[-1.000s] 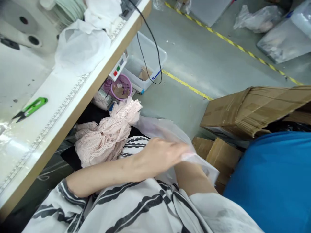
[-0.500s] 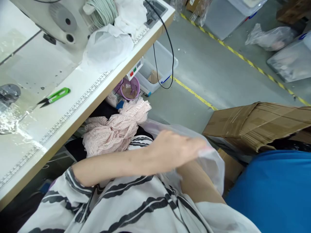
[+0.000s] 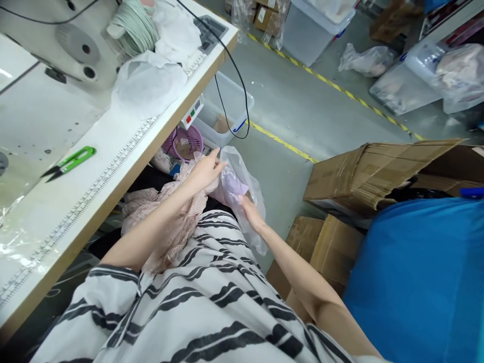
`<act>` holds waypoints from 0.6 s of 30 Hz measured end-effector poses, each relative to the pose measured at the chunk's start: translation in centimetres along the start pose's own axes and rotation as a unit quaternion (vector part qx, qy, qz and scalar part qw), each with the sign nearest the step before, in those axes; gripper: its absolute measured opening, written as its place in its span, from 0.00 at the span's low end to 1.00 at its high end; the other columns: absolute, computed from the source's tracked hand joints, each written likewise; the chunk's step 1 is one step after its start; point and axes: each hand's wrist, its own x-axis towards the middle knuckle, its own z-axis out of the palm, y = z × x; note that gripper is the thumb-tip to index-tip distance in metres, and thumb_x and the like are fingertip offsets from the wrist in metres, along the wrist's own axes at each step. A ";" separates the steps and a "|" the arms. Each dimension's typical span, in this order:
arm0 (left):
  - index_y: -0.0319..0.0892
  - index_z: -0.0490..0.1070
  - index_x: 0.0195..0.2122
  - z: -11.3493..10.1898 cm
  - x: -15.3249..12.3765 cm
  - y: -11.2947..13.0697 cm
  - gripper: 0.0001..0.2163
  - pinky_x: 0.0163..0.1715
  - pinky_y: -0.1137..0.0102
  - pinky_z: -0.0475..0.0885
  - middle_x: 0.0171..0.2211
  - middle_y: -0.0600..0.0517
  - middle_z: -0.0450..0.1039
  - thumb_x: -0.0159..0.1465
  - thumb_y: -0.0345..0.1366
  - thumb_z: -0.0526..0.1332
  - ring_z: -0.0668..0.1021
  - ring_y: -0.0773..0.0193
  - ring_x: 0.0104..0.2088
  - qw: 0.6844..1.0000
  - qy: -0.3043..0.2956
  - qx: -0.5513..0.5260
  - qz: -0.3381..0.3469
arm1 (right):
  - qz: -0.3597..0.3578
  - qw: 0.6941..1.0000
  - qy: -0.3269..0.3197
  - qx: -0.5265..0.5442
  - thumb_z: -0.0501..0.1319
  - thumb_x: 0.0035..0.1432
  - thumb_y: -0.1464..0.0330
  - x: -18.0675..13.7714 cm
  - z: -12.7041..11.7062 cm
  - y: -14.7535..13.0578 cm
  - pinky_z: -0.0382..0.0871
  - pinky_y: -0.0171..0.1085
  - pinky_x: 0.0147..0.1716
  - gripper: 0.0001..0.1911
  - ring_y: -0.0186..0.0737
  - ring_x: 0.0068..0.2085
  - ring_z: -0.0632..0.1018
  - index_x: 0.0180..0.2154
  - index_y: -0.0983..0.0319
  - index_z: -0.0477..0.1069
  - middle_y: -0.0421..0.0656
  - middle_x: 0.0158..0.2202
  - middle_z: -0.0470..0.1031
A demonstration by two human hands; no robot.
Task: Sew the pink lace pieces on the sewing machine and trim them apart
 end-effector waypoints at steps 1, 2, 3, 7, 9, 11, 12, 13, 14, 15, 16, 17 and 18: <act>0.33 0.53 0.71 -0.3 -1.6 -0.7 0.29 0.58 0.63 0.67 0.58 0.38 0.74 0.73 0.41 0.53 0.76 0.52 0.58 1.000 0.013 0.010 0.020 | -0.018 1.000 -0.011 0.005 0.54 0.70 0.50 -0.5 0.6 0.5 0.62 0.53 0.66 0.33 0.52 0.67 0.66 0.67 0.60 0.60 0.51 0.68 0.63; 0.34 0.52 0.72 -0.5 -3.5 -1.3 0.31 0.63 0.60 0.62 0.63 0.37 0.69 0.72 0.43 0.56 0.71 0.49 0.63 0.997 0.040 0.047 0.042 | -0.040 0.999 -0.026 0.005 0.56 0.67 0.48 -1.1 1.3 1.0 0.57 0.52 0.69 0.37 0.52 0.70 0.62 0.69 0.60 0.56 0.52 0.71 0.58; 0.34 0.50 0.72 -0.5 -5.4 -2.0 0.35 0.68 0.54 0.55 0.68 0.36 0.62 0.70 0.46 0.58 0.65 0.44 0.67 0.992 0.073 0.096 0.037 | -0.064 0.997 -0.042 -0.001 0.60 0.64 0.47 -1.7 2.1 1.5 0.53 0.51 0.71 0.42 0.52 0.72 0.58 0.71 0.60 0.53 0.52 0.72 0.54; 0.23 0.48 0.71 0.8 -11.3 -4.5 0.49 0.67 0.43 0.49 0.67 0.22 0.57 0.61 0.55 0.66 0.61 0.30 0.68 0.970 0.079 0.201 -0.114 | -0.117 0.985 -0.099 -0.075 0.55 0.69 0.55 -2.9 4.7 2.6 0.50 0.56 0.71 0.35 0.52 0.73 0.55 0.71 0.62 0.53 0.55 0.73 0.50; 0.24 0.53 0.68 1.7 -12.3 -5.0 0.44 0.66 0.47 0.55 0.61 0.24 0.65 0.61 0.51 0.65 0.65 0.33 0.65 0.968 0.061 0.209 -0.125 | -0.127 0.980 -0.114 -0.098 0.51 0.71 0.59 -2.7 5.0 2.5 0.45 0.59 0.72 0.28 0.51 0.72 0.57 0.68 0.61 0.59 0.53 0.73 0.54; 0.28 0.59 0.65 2.0 -12.3 -5.0 0.35 0.61 0.51 0.65 0.55 0.28 0.71 0.62 0.46 0.64 0.72 0.36 0.59 0.970 0.056 0.201 -0.123 | -0.146 0.976 -0.121 -0.110 0.49 0.72 0.63 -2.2 4.8 2.1 0.46 0.58 0.72 0.25 0.49 0.72 0.59 0.66 0.60 0.62 0.50 0.72 0.56; 0.31 0.62 0.62 1.9 -12.1 -4.9 0.31 0.56 0.52 0.69 0.52 0.31 0.73 0.63 0.45 0.63 0.76 0.38 0.55 0.972 0.055 0.188 -0.131 | -0.157 0.973 -0.121 -0.119 0.48 0.72 0.64 -2.0 4.6 1.8 0.50 0.56 0.71 0.24 0.48 0.71 0.60 0.66 0.60 0.63 0.49 0.72 0.56; 0.34 0.64 0.60 1.6 -12.0 -5.0 0.28 0.51 0.54 0.72 0.50 0.33 0.75 0.63 0.44 0.62 0.78 0.39 0.50 0.973 0.056 0.166 -0.149 | -0.167 0.970 -0.119 -0.130 0.47 0.72 0.66 -1.9 4.5 1.6 0.55 0.53 0.70 0.24 0.47 0.71 0.61 0.65 0.60 0.63 0.49 0.72 0.56; 0.37 0.65 0.59 1.1 -11.9 -5.1 0.26 0.47 0.54 0.74 0.49 0.35 0.76 0.63 0.44 0.62 0.79 0.41 0.47 0.974 0.059 0.132 -0.173 | -0.176 0.967 -0.116 -0.142 0.47 0.71 0.68 -1.7 4.4 1.4 0.59 0.52 0.69 0.24 0.46 0.71 0.62 0.65 0.60 0.64 0.49 0.72 0.56; 0.39 0.66 0.58 0.4 -11.9 -5.3 0.26 0.45 0.55 0.75 0.49 0.38 0.76 0.62 0.44 0.63 0.80 0.41 0.46 0.974 0.067 0.087 -0.197 | -0.181 0.965 -0.111 -0.153 0.47 0.71 0.69 -1.6 4.3 1.2 0.61 0.51 0.68 0.25 0.46 0.70 0.63 0.66 0.60 0.63 0.49 0.72 0.57; 0.41 0.66 0.58 -0.5 -12.0 -5.6 0.26 0.45 0.55 0.76 0.49 0.40 0.77 0.60 0.44 0.64 0.80 0.43 0.46 0.972 0.082 0.030 -0.218 | -0.183 0.964 -0.107 -0.163 0.47 0.70 0.70 -1.5 4.4 1.0 0.62 0.50 0.68 0.25 0.46 0.70 0.63 0.66 0.60 0.63 0.49 0.72 0.57; 0.42 0.66 0.58 -1.6 -12.2 -5.7 0.27 0.46 0.56 0.76 0.50 0.41 0.78 0.59 0.43 0.65 0.81 0.44 0.47 0.966 0.102 -0.032 -0.234 | -0.183 0.963 -0.103 -0.170 0.48 0.70 0.71 -1.4 4.4 0.9 0.62 0.50 0.68 0.25 0.46 0.69 0.64 0.66 0.60 0.63 0.48 0.72 0.57; 0.42 0.67 0.58 -2.8 -12.6 -5.7 0.27 0.47 0.56 0.77 0.51 0.43 0.78 0.57 0.41 0.66 0.81 0.46 0.48 0.958 0.122 -0.092 -0.242 | -0.183 0.962 -0.099 -0.174 0.48 0.70 0.71 -1.3 4.5 0.7 0.62 0.50 0.67 0.25 0.46 0.69 0.65 0.66 0.60 0.63 0.48 0.72 0.58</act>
